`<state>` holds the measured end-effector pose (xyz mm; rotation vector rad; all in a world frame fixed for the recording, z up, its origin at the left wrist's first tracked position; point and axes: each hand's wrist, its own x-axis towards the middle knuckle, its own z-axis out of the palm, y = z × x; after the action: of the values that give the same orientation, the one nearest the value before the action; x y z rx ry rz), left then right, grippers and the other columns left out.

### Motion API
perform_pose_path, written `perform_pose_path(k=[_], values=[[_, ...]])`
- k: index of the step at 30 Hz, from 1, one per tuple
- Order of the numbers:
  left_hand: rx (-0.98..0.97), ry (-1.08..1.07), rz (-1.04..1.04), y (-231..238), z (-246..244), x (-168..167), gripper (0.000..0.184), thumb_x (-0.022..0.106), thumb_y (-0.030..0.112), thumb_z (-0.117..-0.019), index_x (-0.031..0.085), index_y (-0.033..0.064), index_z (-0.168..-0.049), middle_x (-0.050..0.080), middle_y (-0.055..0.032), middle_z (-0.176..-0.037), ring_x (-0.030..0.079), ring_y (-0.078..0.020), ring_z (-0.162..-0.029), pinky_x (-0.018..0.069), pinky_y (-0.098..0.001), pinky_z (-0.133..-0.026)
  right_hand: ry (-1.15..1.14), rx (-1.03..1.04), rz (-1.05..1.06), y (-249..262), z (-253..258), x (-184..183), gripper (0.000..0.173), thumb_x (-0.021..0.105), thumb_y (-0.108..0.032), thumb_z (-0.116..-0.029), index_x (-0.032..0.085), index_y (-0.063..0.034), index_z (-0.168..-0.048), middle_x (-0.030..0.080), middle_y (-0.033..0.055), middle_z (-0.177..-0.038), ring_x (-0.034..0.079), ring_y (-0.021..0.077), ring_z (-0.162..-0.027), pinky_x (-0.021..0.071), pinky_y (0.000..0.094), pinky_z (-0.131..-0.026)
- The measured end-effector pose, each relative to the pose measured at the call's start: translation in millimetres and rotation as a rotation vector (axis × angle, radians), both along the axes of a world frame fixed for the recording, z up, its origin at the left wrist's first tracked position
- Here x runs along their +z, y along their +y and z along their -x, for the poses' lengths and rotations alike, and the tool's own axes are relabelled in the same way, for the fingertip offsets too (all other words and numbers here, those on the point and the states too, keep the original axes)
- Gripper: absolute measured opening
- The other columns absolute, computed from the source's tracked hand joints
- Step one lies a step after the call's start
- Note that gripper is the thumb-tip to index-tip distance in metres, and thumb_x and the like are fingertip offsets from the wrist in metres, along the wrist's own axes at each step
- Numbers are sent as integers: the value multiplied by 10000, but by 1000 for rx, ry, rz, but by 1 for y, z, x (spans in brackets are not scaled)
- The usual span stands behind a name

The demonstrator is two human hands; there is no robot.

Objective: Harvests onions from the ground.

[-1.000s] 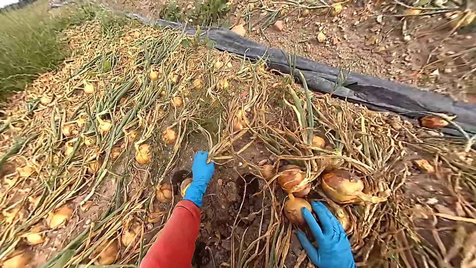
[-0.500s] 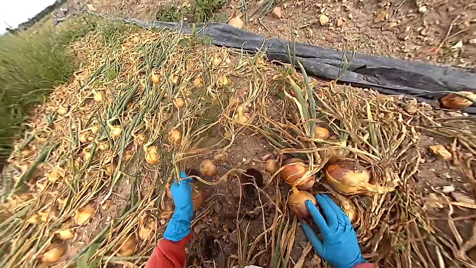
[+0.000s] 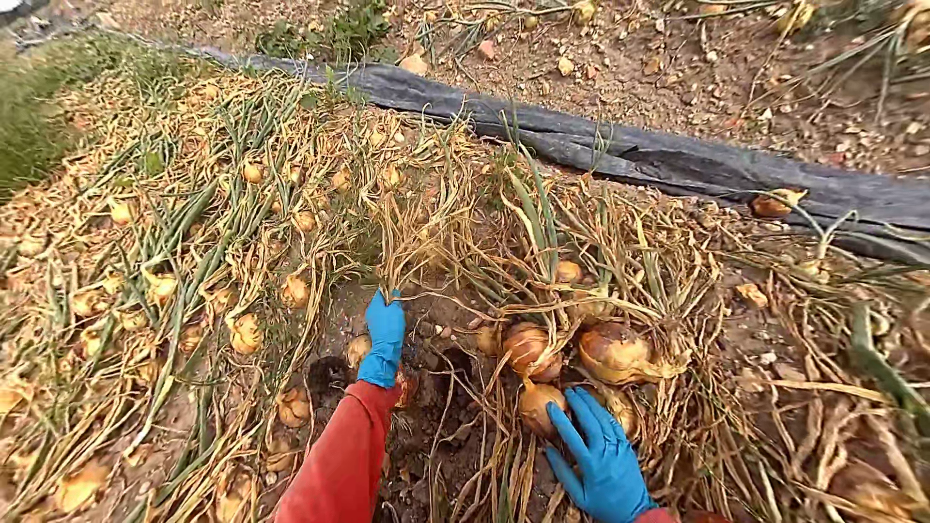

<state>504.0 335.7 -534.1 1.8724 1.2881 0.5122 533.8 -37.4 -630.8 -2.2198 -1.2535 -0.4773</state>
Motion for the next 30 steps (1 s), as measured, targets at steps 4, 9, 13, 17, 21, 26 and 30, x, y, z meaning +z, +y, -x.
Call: perform_pose_path(k=[4,9,13,17,21,26,30], values=[[149,-29,9,-31,3,42,402,496,256,-1095,585,-64,-1321,654,-301,-1169,627,-421,-1121,481,-602,-974,2,-15,2,2,2,3,586,443,-539,-943,518,-261,-1452,600,221,-1398,550,388,-1340,424,467,-1115],[-294,-2,45,-113,-63,75,484,441,405,-1103,489,105,-1479,660,-259,-1229,642,-460,-1125,521,-653,-907,82,41,71,-2,1,17,593,546,-499,-921,608,-142,-1391,614,311,-1343,579,505,-1268,470,586,-1045],[-653,130,20,-108,-139,86,698,737,337,-964,478,-81,-1460,445,-298,-1529,431,-472,-1414,381,-605,-1137,62,48,79,-1,-2,21,584,538,-499,-931,617,-129,-1376,622,324,-1322,600,501,-1241,475,555,-1046],[-431,221,-139,-48,-112,77,575,580,444,-1042,564,4,-1412,498,-255,-1498,540,-452,-1324,465,-653,-1031,57,28,87,-4,-1,17,554,510,-511,-949,607,-169,-1373,630,297,-1322,596,463,-1262,470,517,-1061],[-67,570,-97,36,-81,19,482,547,389,-1043,658,-48,-1214,616,-331,-1290,615,-511,-1185,495,-707,-915,45,8,117,-4,1,16,530,509,-505,-949,608,-196,-1368,636,278,-1322,593,432,-1274,459,489,-1075],[-34,110,87,48,-68,-14,360,436,266,-1091,688,28,-1190,671,-262,-1177,627,-440,-1111,474,-665,-895,22,-2,114,-4,1,15,541,476,-530,-959,551,-227,-1402,625,243,-1346,569,392,-1310,434,450,-1104],[-29,-36,209,59,-66,-25,385,433,260,-1114,549,13,-1386,656,-217,-1196,634,-296,-942,519,-483,-817,9,-3,94,-3,2,13,555,488,-527,-952,536,-237,-1423,619,238,-1359,566,396,-1315,438,462,-1099]])
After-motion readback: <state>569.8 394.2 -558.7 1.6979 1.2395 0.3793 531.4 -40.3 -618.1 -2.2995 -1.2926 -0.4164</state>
